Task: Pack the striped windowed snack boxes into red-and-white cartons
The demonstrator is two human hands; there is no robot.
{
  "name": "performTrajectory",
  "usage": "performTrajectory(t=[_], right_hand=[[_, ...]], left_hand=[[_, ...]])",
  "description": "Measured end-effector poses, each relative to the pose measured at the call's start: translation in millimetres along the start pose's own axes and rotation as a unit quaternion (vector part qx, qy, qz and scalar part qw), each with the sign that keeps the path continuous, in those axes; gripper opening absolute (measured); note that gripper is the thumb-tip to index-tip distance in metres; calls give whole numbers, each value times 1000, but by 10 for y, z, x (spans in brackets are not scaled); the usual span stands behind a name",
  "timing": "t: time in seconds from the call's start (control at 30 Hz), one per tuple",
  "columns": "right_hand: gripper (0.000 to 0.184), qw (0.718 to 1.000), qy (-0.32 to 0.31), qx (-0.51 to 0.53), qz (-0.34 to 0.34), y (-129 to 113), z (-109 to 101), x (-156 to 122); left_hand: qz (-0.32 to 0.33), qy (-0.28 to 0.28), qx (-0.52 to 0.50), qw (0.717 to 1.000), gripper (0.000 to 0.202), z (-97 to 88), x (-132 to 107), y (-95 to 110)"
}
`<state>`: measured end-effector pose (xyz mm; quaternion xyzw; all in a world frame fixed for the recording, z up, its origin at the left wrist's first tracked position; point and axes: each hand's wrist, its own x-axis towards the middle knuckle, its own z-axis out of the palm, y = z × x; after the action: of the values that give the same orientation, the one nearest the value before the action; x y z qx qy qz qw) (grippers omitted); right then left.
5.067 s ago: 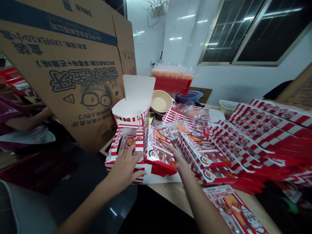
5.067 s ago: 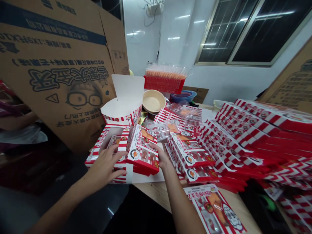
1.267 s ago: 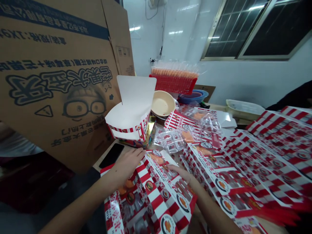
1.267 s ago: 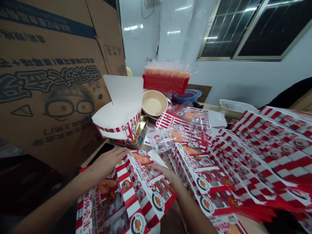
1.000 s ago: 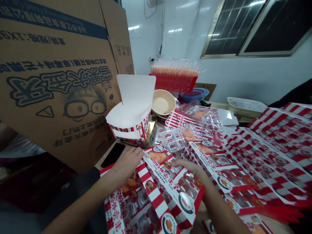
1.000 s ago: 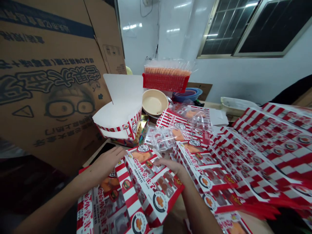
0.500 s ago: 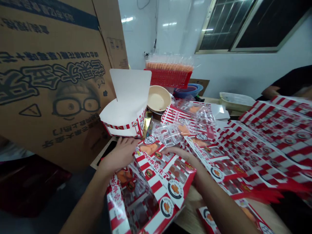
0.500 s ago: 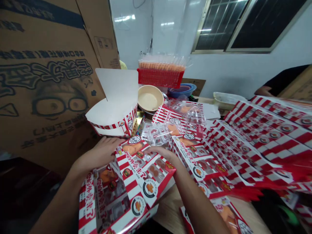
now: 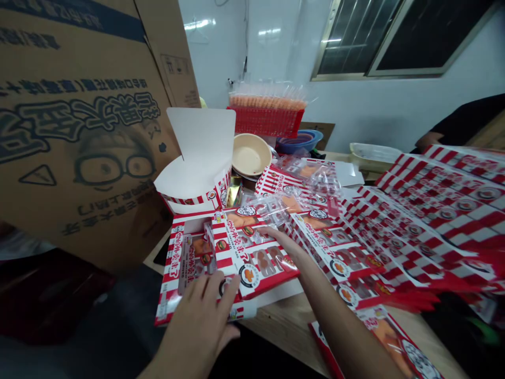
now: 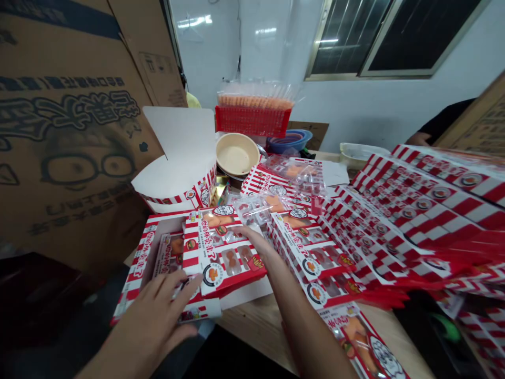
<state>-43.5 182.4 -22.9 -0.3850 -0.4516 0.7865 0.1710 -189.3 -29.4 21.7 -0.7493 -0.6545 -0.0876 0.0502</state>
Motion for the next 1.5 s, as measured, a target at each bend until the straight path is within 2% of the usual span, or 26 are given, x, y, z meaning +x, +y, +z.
performTrajectory(t=[0.07,0.13,0.23,0.3,0.37,0.53,0.7,0.8,0.87,0.97,1.0,1.03,1.07,1.13,1.17,1.2,1.23,1.27,1.37,1.5], right_hand=[[34,1000,-8,12,4,21,-17,-76],[50,999,-41,32,-5,79,-81,-182],[75,987,-133,72,-46,228,-202,-343],[81,980,-166,85,-69,327,-243,-422],[79,980,-163,82,-76,394,-230,-471],[84,982,-131,99,-89,413,-102,-497],[83,981,-122,98,-115,403,46,-560],[81,980,-127,77,-131,395,184,-646],[81,978,-137,77,-135,402,258,-687],[80,978,-141,92,-121,431,295,-673],[77,979,-135,97,-119,438,291,-644],[74,980,-125,102,-120,440,285,-606],[71,980,-114,108,-124,434,280,-561],[67,979,-94,124,-130,406,286,-466],[67,979,-89,131,-127,385,298,-425],[67,980,-87,135,-120,365,314,-393],[68,980,-90,135,-112,346,334,-371],[71,981,-96,130,-105,331,355,-359],[74,983,-116,101,-105,317,437,-361],[68,980,-131,17,-151,355,614,-372]], left_hand=[[-22,23,36,999,57,186,-16,106],[-17,50,46,998,54,309,22,107],[9,124,52,991,43,358,60,45],[31,159,60,985,29,321,60,24],[57,173,63,981,23,250,55,23],[116,180,15,977,30,60,59,13],[134,200,33,970,29,91,67,47],[94,230,78,965,31,171,47,64],[41,234,72,969,40,164,3,-21],[-59,208,-72,974,56,36,-84,-348],[-112,215,-158,957,59,-15,-102,-481],[-183,238,-255,919,61,-56,-107,-605],[-260,252,-358,861,64,-78,-97,-707],[-367,228,-548,716,69,-59,-36,-818],[-385,197,-623,651,69,-22,8,-827],[-382,170,-682,600,68,24,52,-813],[-367,154,-723,565,66,71,92,-785],[-348,153,-750,541,65,111,124,-752],[-313,176,-787,502,64,159,160,-671],[-326,137,-813,462,59,97,133,-592]])
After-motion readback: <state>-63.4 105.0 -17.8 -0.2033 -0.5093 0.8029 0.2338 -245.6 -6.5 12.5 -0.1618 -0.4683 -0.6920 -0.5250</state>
